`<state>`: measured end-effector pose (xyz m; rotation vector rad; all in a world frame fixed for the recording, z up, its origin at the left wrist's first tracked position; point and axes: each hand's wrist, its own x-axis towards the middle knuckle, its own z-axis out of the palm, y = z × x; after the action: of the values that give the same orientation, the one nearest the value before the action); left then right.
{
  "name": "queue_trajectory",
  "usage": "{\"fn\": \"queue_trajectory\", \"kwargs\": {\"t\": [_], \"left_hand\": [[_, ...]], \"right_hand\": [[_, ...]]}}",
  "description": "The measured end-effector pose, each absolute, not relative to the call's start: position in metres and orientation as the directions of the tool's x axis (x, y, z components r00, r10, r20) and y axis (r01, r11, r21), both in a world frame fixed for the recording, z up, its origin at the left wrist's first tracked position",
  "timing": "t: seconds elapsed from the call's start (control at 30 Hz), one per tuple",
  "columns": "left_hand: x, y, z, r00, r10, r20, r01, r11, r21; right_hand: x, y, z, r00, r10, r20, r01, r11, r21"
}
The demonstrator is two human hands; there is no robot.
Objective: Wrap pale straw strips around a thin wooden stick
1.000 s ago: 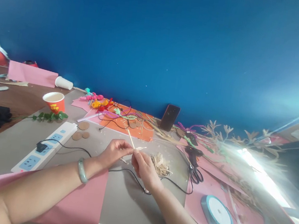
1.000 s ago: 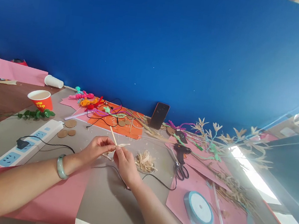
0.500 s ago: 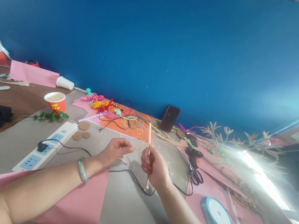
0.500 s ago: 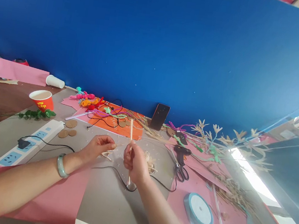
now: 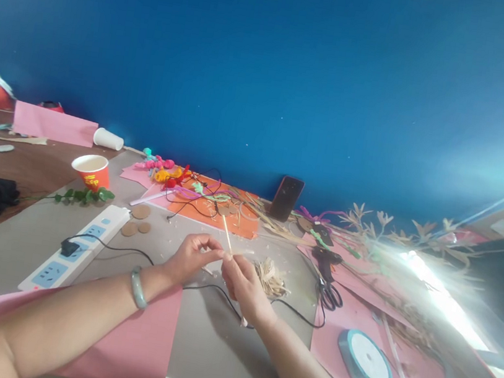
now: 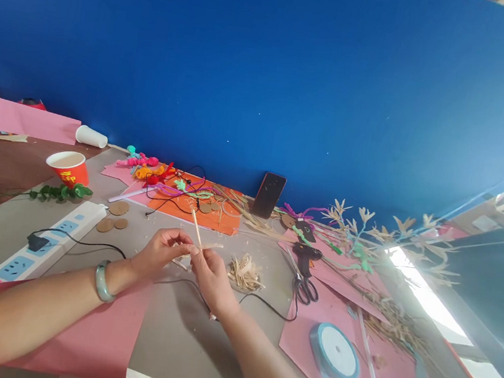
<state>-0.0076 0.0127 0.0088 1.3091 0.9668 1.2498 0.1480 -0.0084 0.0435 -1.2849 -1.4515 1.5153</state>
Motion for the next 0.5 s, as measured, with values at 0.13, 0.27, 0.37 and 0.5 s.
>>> {"fn": "queue_trajectory", "kwargs": {"t": [0.13,0.27,0.37,0.5], "left_hand": [[-0.008,0.012,0.011,0.129,0.972,0.194,-0.026,-0.193,0.981],[-0.008,0.012,0.013,0.133,0.974,0.184,-0.072,-0.176,0.982],[-0.008,0.012,0.011,0.13,0.977,0.169,-0.102,-0.156,0.982],[-0.009,0.014,0.007,0.109,0.98,0.166,-0.111,-0.154,0.982]], "right_hand": [[0.149,-0.007,0.042,-0.257,0.952,-0.166,0.16,-0.128,-0.979],[0.154,-0.002,0.044,-0.257,0.946,-0.198,-0.01,-0.207,-0.978],[0.161,0.005,0.049,-0.241,0.95,-0.2,-0.155,-0.242,-0.958],[0.169,0.014,0.057,-0.165,0.964,-0.207,-0.316,-0.251,-0.915]]}}
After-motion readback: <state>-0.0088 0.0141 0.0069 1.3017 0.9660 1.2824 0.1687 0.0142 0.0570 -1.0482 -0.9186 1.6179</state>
